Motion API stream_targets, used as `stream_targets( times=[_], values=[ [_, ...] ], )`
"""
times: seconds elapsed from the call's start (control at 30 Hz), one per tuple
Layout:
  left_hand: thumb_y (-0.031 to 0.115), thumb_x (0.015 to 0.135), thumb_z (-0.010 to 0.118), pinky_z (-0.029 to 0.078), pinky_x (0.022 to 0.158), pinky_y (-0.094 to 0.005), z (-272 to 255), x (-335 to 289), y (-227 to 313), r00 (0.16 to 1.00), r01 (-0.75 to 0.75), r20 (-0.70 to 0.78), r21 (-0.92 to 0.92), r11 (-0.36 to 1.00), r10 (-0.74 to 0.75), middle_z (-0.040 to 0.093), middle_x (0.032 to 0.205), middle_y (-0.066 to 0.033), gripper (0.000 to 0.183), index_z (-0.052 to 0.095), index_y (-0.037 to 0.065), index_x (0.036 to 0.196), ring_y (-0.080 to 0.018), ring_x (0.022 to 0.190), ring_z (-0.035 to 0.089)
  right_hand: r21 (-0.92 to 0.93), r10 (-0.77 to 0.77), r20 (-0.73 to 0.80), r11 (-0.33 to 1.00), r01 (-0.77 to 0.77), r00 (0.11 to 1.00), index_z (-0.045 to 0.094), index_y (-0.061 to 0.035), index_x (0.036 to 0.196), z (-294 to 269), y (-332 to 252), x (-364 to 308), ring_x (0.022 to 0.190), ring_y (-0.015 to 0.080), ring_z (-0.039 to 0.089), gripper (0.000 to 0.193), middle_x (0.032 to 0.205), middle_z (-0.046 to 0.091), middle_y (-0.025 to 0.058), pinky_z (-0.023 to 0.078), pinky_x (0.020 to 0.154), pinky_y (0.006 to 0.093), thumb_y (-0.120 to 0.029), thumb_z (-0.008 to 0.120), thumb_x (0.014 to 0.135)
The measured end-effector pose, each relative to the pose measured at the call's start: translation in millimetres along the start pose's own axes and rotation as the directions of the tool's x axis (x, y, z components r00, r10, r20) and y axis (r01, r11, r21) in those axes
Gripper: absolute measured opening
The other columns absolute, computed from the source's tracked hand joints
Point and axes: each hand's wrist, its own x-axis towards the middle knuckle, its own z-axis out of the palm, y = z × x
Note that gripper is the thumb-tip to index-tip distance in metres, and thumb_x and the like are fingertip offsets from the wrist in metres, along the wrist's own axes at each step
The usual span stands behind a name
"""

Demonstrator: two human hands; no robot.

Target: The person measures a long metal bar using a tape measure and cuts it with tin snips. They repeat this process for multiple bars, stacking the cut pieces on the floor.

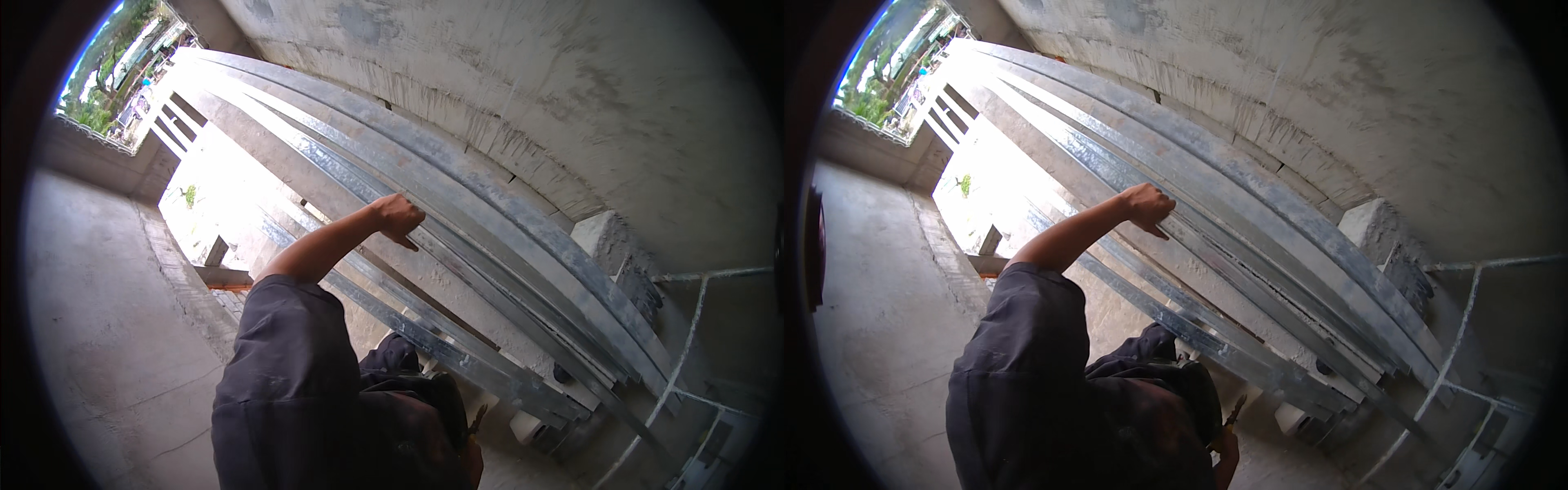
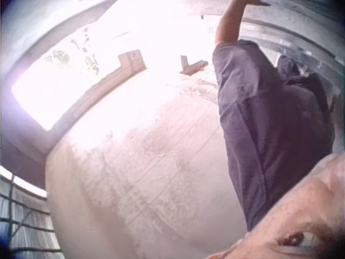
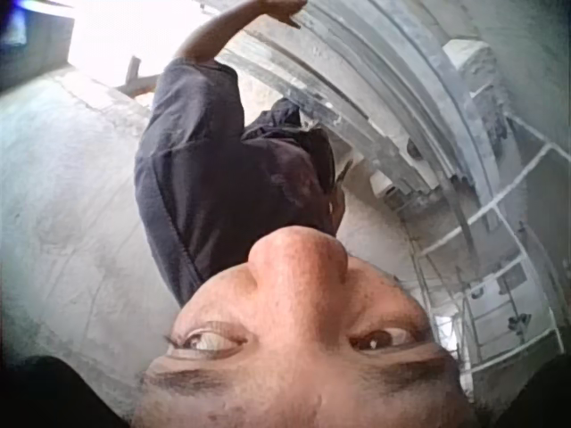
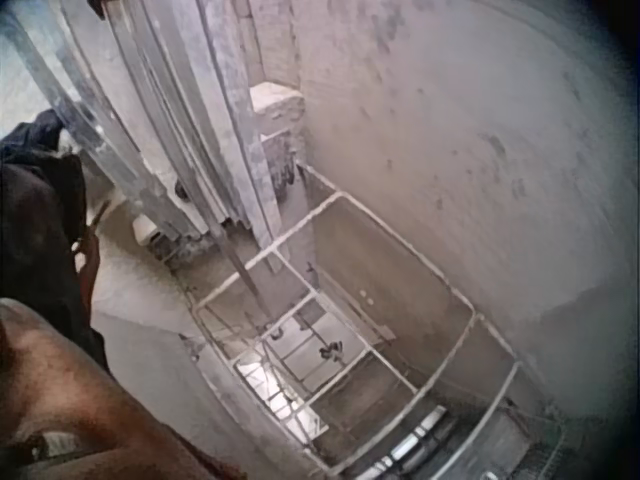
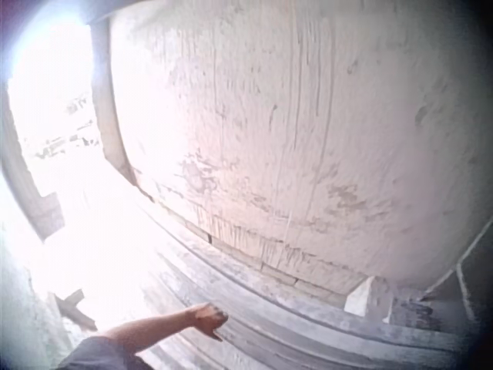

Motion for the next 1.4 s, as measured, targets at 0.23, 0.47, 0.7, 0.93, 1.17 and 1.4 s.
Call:
stream_targets(
  times=[0.23,0.47,0.7,0.93,1.17,1.4],
  values=[
    [0.062,0.065,0.08,0.052,0.06,-0.0452,-6,-55,14,0.996,-0.015,0.085,0.087,0.996,0.008,0.065,0.073,-0.0111,0.062,0.057,0.006,0.08,-0.0339,0.067,0.065,0.062,-0.118,0.103,0.992,0.113,0.988,0.058,-0.0108,0.08,30,44,25,0.05,0.0199,0.048,0.04,0.061,0.05,0.0046,0.037,0.044,0.0371,-0.048,0.074,0.081],
    [0.049,0.058,0.091,0.056,0.065,-0.0482,95,-72,57,0.994,-0.071,-0.082,-0.062,0.996,0.066,0.071,0.08,-0.0167,0.062,0.06,0.003,0.088,-0.0392,0.071,0.069,0.396,0.034,-0.034,0.918,-0.017,0.999,0.063,-0.0103,0.095,73,86,-15,0.08,0.0216,0.052,0.041,0.09,0.057,0.0088,0.046,0.068,0.0417,-0.047,0.073,0.079],
    [0.052,0.066,0.085,0.057,0.071,-0.0473,118,8,192,0.991,-0.035,0.119,-0.164,0.986,0.055,0.071,0.08,-0.0192,0.057,0.061,0.003,0.084,-0.0385,0.078,0.071,0.273,0.1,0.084,0.954,-0.119,0.991,0.051,-0.007,0.141,109,124,-44,0.123,0.0322,0.05,0.076,0.142,0.05,0.0214,0.043,0.101,0.0459,-0.046,0.073,0.08],
    [0.062,0.074,0.073,0.056,0.078,-0.0501,133,152,306,0.985,-0.099,0.139,-0.035,0.994,0.103,0.071,0.092,-0.0243,0.069,0.06,0.0,0.101,-0.0407,0.087,0.07,0.232,0.117,-0.074,0.968,-0.097,0.99,0.056,-0.0044,0.13,98,114,-57,0.095,0.031,0.062,0.073,0.118,0.062,0.0185,0.052,0.079,0.0504,-0.057,0.069,0.08],
    [0.041,0.081,0.075,0.042,0.105,-0.0466,118,266,434,0.968,-0.195,0.088,-0.317,0.928,0.234,0.055,0.134,-0.0198,0.083,0.036,0.004,0.144,-0.036,0.124,0.054,-0.106,-0.044,-0.27,0.994,0.016,0.962,0.065,0.0079,0.106,92,73,-35,0.091,0.0388,0.07,0.059,0.101,0.069,0.0275,0.056,0.079,0.046,-0.043,0.071,0.077],
    [0.028,0.084,0.071,0.035,0.105,-0.0451,109,278,451,0.941,-0.288,-0.227,-0.146,0.946,0.251,0.051,0.133,-0.0142,0.068,0.04,0.004,0.139,-0.0303,0.125,0.048,-0.697,-0.576,-0.367,0.69,0.194,0.731,0.055,0.0011,0.117,67,-83,-36,0.104,0.0423,0.061,0.055,0.111,0.063,0.0234,0.049,0.086,0.0559,-0.032,0.071,0.076]
  ],
)
